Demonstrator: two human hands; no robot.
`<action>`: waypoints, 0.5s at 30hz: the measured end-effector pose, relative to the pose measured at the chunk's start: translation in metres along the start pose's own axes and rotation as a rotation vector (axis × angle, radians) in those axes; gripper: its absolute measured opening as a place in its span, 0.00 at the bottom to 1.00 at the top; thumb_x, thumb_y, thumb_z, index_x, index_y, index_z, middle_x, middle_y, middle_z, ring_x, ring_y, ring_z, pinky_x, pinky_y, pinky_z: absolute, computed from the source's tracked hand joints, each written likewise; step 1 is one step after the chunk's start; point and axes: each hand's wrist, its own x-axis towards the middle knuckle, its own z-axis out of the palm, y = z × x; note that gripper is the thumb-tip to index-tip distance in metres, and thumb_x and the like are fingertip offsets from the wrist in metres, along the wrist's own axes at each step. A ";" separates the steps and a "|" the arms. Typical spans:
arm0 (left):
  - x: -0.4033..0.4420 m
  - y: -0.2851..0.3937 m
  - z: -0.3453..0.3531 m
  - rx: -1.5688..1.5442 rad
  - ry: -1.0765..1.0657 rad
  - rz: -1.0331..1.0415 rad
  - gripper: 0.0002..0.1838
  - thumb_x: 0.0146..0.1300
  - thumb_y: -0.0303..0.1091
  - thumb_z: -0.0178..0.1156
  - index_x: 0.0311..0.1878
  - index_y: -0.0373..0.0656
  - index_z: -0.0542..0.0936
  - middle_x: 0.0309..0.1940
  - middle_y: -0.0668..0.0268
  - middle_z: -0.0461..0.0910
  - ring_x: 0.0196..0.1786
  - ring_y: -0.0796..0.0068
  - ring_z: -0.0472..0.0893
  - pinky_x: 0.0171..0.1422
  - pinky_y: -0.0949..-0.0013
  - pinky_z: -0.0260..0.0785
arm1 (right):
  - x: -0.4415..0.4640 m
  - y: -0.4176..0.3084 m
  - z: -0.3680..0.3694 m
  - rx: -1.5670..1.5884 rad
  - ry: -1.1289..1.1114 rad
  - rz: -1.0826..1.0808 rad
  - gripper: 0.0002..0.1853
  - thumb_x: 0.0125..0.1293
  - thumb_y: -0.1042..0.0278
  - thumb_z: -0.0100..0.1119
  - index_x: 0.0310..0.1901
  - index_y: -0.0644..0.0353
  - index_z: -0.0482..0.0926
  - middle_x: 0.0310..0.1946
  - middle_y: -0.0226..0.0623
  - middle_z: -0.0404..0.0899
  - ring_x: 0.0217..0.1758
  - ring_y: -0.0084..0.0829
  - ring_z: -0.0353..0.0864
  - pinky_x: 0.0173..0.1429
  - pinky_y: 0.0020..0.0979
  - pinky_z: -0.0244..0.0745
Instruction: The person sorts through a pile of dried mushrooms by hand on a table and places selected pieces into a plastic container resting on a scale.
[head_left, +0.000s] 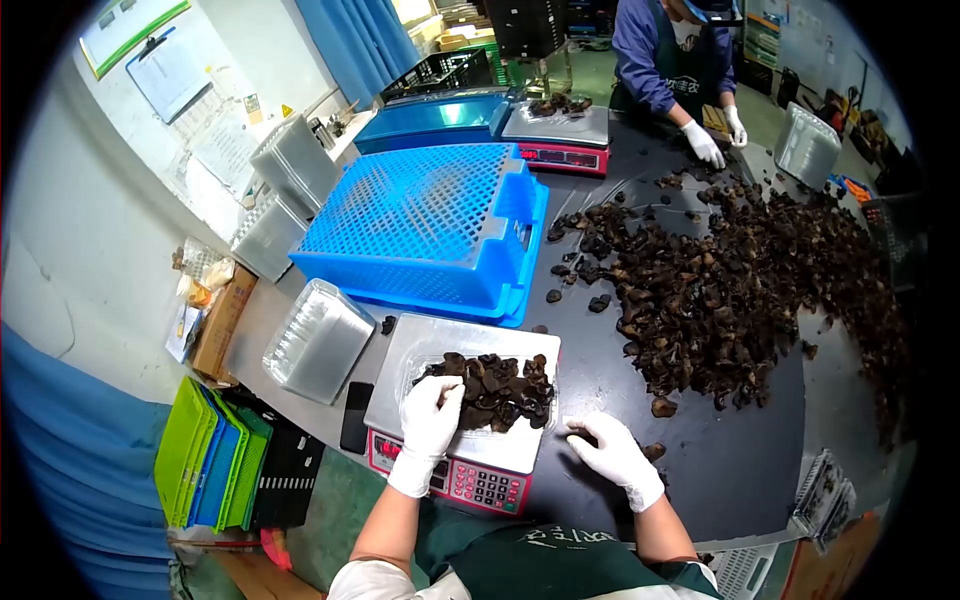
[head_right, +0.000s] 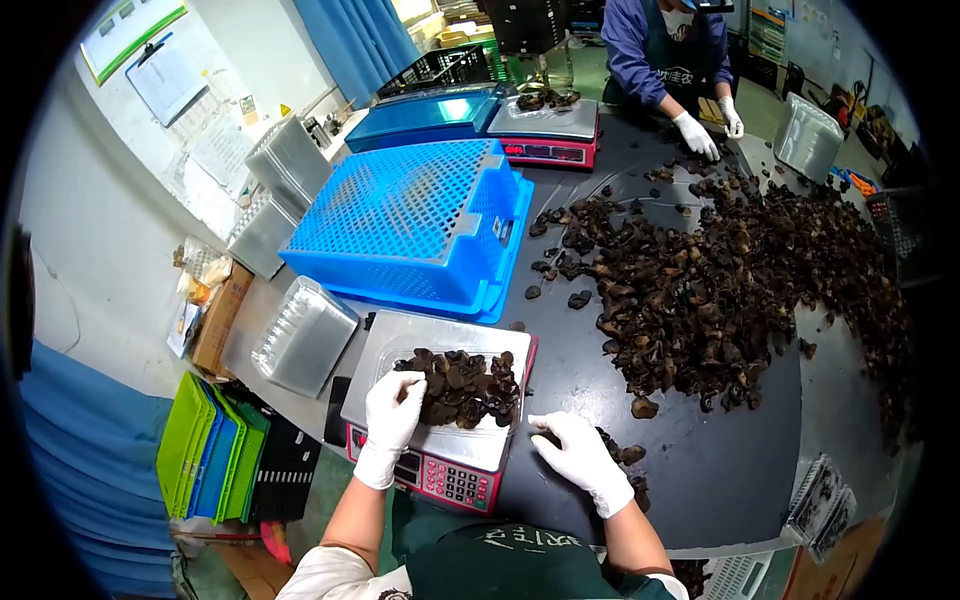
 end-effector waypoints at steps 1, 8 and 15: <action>-0.003 0.010 -0.002 -0.007 0.072 0.027 0.05 0.57 0.25 0.65 0.38 0.40 0.83 0.24 0.64 0.77 0.27 0.74 0.76 0.33 0.71 0.69 | -0.007 0.006 -0.001 -0.001 0.007 0.002 0.14 0.61 0.66 0.62 0.47 0.61 0.81 0.42 0.42 0.82 0.45 0.41 0.82 0.52 0.35 0.75; -0.078 0.080 0.049 -0.284 -0.473 0.479 0.08 0.58 0.30 0.67 0.41 0.43 0.82 0.30 0.62 0.80 0.33 0.61 0.80 0.37 0.64 0.73 | -0.058 0.025 0.009 1.466 -0.205 0.435 0.25 0.75 0.56 0.48 0.63 0.66 0.69 0.53 0.40 0.79 0.45 0.29 0.82 0.49 0.32 0.78; -0.118 0.070 0.088 -0.285 -0.967 0.451 0.16 0.65 0.37 0.58 0.54 0.44 0.77 0.42 0.63 0.79 0.46 0.62 0.78 0.51 0.62 0.70 | -0.147 0.058 -0.053 0.475 -0.779 0.753 0.22 0.71 0.48 0.56 0.41 0.62 0.86 0.30 0.30 0.86 0.27 0.17 0.77 0.36 0.21 0.73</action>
